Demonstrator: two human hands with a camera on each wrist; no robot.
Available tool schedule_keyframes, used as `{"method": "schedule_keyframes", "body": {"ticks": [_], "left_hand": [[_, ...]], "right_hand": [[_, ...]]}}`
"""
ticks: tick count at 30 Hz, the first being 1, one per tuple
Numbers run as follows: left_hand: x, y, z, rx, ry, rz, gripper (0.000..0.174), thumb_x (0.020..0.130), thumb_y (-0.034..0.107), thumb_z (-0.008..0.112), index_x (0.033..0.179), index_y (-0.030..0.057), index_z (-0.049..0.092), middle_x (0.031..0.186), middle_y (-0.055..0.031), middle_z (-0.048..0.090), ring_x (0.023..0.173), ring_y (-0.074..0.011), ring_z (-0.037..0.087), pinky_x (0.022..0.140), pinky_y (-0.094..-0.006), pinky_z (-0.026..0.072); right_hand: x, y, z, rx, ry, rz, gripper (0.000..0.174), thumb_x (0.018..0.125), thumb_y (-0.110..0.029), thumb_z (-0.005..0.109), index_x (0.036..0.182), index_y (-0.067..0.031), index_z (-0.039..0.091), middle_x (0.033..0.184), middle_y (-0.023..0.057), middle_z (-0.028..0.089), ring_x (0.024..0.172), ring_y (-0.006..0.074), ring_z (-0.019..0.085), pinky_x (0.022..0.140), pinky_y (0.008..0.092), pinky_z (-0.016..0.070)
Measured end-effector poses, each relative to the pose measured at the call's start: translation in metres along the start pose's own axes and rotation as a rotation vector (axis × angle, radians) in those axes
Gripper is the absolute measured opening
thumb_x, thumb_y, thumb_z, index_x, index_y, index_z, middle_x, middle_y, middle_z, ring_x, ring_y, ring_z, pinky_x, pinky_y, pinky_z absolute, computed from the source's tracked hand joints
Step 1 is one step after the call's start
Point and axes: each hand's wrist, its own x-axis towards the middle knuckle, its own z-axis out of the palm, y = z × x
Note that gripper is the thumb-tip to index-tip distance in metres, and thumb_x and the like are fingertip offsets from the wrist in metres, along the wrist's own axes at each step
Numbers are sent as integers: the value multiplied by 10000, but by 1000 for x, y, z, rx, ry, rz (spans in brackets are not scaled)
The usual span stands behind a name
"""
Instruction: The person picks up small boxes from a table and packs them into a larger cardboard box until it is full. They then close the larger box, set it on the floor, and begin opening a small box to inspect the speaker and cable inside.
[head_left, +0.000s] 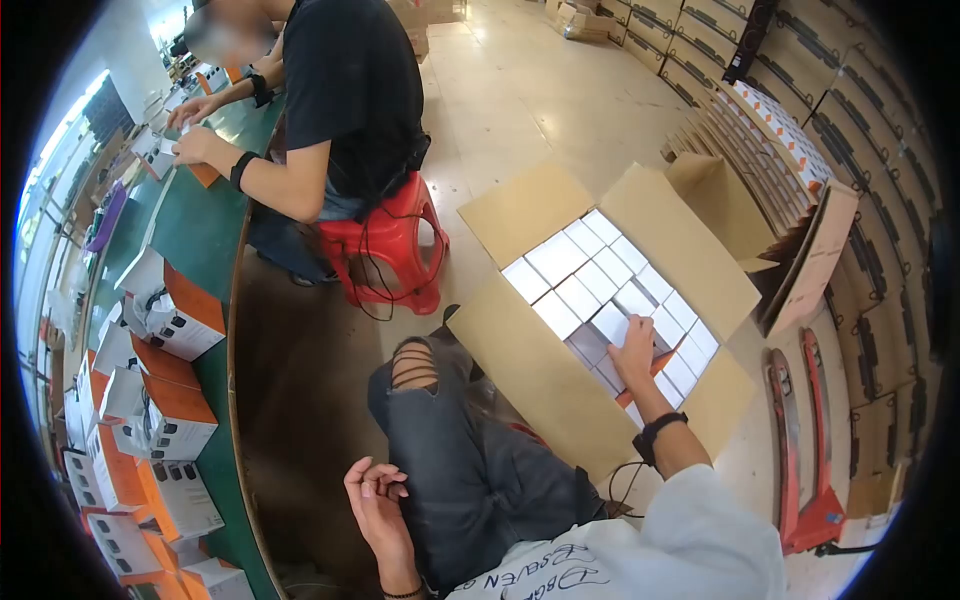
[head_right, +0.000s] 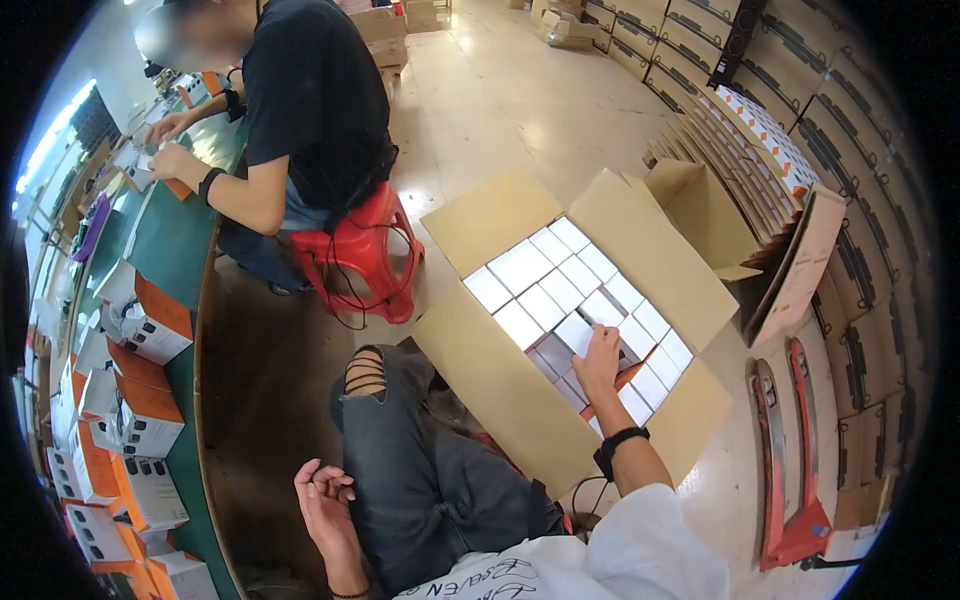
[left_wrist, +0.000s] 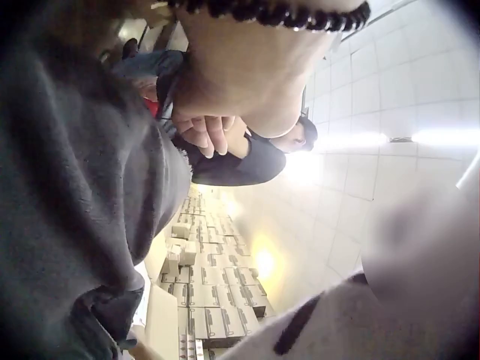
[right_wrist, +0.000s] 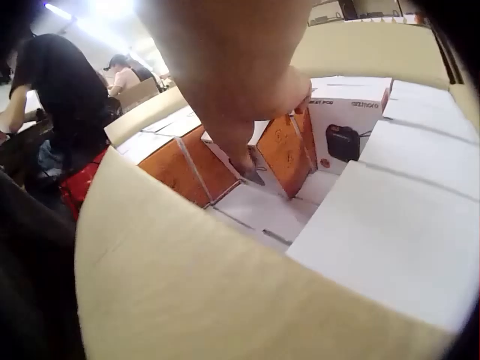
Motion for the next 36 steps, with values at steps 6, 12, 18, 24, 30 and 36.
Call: {"method": "schedule_keyframes", "body": {"ticks": [6,12,18,24,30,36], "left_hand": [[-7,10,29,104,-156,-33,539,912,-33,625,1404,10,408,1258,-144,595,1149,-230,622,949,-346,518],[-8,37,98,210,-309,57,1042,775,81,818,1558,19,134,1531,-229,368,1403,-297,441,1173,-440,352],[31,112,12,717,-503,145,952,731,236,907,1446,-17,331,1467,-221,478,1342,-315,520,1099,-398,432],[49,117,17,1047,-640,295,768,762,343,875,1404,71,554,1265,-184,543,1141,-382,583,965,-422,512],[46,124,-6,1214,-672,373,731,799,314,845,1415,61,545,1273,-148,574,1140,-351,591,931,-414,530],[59,138,-28,1035,-697,298,517,898,282,759,1334,34,632,1188,-163,681,1008,-348,693,870,-388,569]], "right_hand": [[-57,-76,-85,478,276,-187,651,709,-53,793,1276,9,479,1307,243,562,1207,377,575,1030,449,463],[-206,-213,-124,1092,8,-708,779,707,-114,897,1325,-6,436,1365,297,526,1229,416,579,1045,508,480],[-201,-252,-119,1204,-283,-977,1066,626,-175,971,1454,-37,313,1389,281,464,1346,442,462,1090,524,426],[-137,-287,-103,886,-631,-1092,1017,633,-156,952,1487,-66,409,1495,204,471,1364,396,479,1100,477,434],[-139,-281,-80,986,-753,-1049,970,635,-103,939,1470,-79,448,1221,144,684,1160,338,656,992,409,531],[-144,-283,-80,1022,-783,-1021,895,648,-117,938,1422,-66,492,1207,159,691,1077,331,693,944,393,556]]}}
